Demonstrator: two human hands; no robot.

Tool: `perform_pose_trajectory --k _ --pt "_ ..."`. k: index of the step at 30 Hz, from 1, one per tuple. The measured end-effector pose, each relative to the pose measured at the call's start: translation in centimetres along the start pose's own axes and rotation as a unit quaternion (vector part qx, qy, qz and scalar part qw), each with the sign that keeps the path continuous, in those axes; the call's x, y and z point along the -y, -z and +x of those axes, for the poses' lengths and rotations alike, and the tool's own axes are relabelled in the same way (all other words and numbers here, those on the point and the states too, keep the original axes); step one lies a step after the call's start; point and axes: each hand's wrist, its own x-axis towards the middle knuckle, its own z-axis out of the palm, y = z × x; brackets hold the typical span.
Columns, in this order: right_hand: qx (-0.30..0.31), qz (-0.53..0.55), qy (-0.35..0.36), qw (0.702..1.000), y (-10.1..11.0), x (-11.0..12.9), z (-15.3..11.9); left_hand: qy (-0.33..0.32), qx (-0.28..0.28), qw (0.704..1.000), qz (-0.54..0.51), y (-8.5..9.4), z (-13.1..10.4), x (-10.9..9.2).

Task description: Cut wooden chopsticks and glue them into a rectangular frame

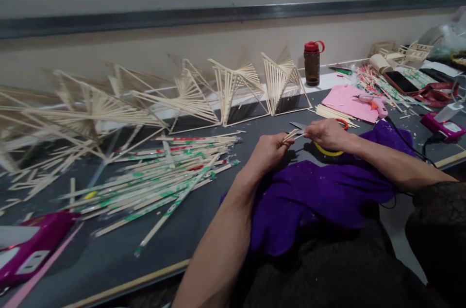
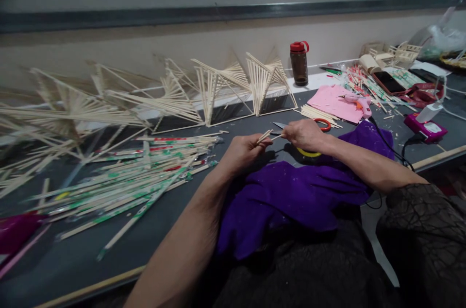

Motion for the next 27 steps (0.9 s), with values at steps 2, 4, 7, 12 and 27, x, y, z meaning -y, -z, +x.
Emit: perform_pose_trajectory --k 2,4,7,12,27 --pt "-0.001 -0.004 -0.016 1.0 -0.2 0.0 0.1 0.009 -0.004 1.0 0.007 -0.2 0.1 -0.2" --pt "-0.004 -0.01 -0.028 1.0 -0.5 0.1 0.2 0.014 -0.008 1.0 0.011 -0.5 0.1 -0.3" --pt "-0.02 -0.021 -0.042 0.999 -1.0 0.3 0.1 0.012 -0.008 1.0 0.024 -0.7 0.2 -0.4" --pt "-0.098 0.039 -0.032 0.994 -1.4 -0.3 0.0 -0.009 -0.058 0.998 0.015 -0.7 0.0 -0.4" --pt "0.045 0.308 0.135 0.941 1.4 -2.4 -2.0 -0.017 0.053 0.987 -0.151 0.8 -0.8 -0.2"
